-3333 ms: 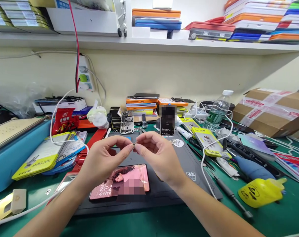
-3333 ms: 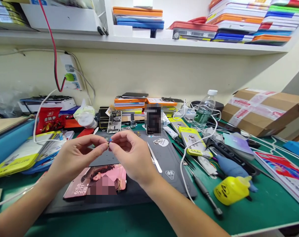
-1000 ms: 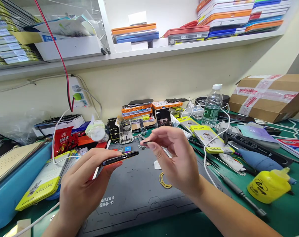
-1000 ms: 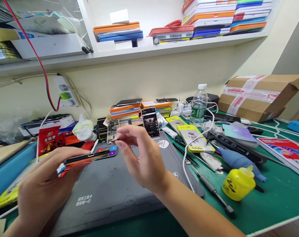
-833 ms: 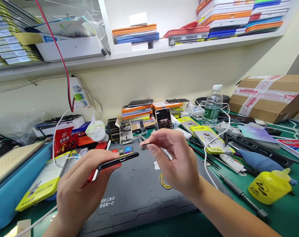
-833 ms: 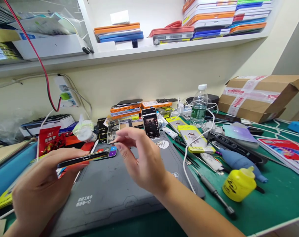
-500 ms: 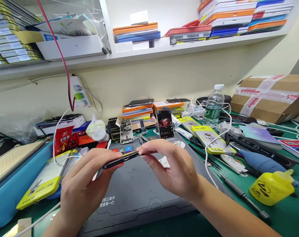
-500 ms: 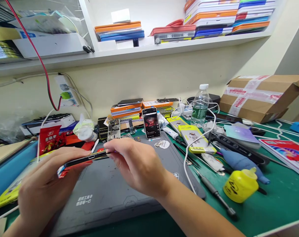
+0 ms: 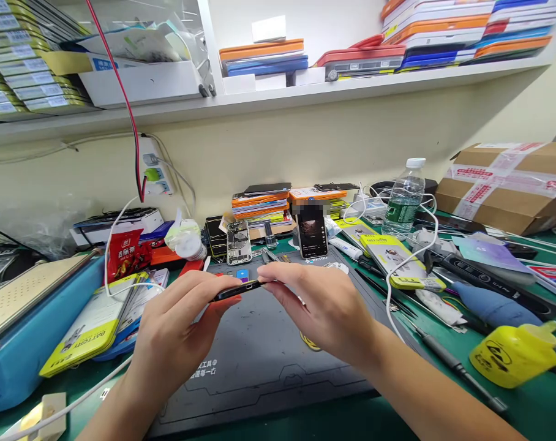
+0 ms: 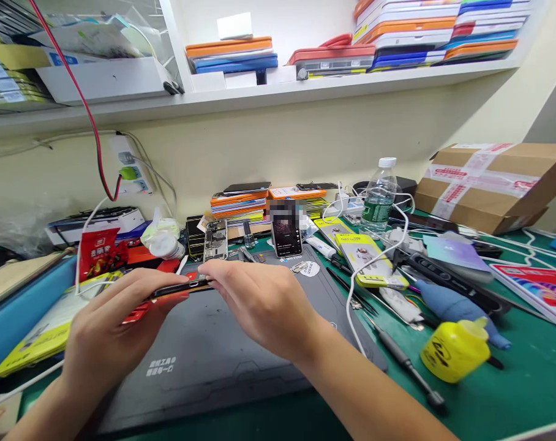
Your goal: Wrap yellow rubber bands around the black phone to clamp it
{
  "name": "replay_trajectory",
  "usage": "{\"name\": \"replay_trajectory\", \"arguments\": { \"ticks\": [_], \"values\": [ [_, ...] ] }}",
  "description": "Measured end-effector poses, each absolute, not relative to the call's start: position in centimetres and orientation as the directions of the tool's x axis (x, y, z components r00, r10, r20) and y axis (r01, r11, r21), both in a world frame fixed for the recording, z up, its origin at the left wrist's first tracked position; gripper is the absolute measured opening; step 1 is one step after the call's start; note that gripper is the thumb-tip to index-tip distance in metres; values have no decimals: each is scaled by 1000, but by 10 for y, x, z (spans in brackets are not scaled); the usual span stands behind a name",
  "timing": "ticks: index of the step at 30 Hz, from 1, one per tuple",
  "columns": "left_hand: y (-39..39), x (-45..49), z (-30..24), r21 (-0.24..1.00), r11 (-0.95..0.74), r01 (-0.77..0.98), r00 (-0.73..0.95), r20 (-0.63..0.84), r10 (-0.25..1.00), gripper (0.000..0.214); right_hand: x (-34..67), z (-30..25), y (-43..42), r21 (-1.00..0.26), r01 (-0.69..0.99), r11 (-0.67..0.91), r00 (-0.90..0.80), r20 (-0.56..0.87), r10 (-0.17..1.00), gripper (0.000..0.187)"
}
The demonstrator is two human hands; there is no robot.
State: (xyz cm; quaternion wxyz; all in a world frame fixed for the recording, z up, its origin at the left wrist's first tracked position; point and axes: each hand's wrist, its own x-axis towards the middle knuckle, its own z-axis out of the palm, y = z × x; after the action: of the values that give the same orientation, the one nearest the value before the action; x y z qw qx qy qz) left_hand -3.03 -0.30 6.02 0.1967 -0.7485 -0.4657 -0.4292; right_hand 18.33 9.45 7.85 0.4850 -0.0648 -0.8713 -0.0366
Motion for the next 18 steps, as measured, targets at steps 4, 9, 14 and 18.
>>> {"name": "replay_trajectory", "arguments": {
  "ticks": [4,9,14,18],
  "values": [
    [-4,-31,59,119,-471,874,171,832,527,35,181,78,93,-61,139,988,-491,863,122,24],
    [-4,-29,60,143,-476,868,151,836,527,33,180,79,95,-277,58,959,-470,840,271,12],
    [-3,-29,58,217,-476,853,112,813,572,32,180,80,95,-213,33,977,-486,850,202,12],
    [-6,-21,59,407,-448,796,-59,789,612,18,179,84,91,-591,-140,794,-505,733,456,10]
  ]
}}
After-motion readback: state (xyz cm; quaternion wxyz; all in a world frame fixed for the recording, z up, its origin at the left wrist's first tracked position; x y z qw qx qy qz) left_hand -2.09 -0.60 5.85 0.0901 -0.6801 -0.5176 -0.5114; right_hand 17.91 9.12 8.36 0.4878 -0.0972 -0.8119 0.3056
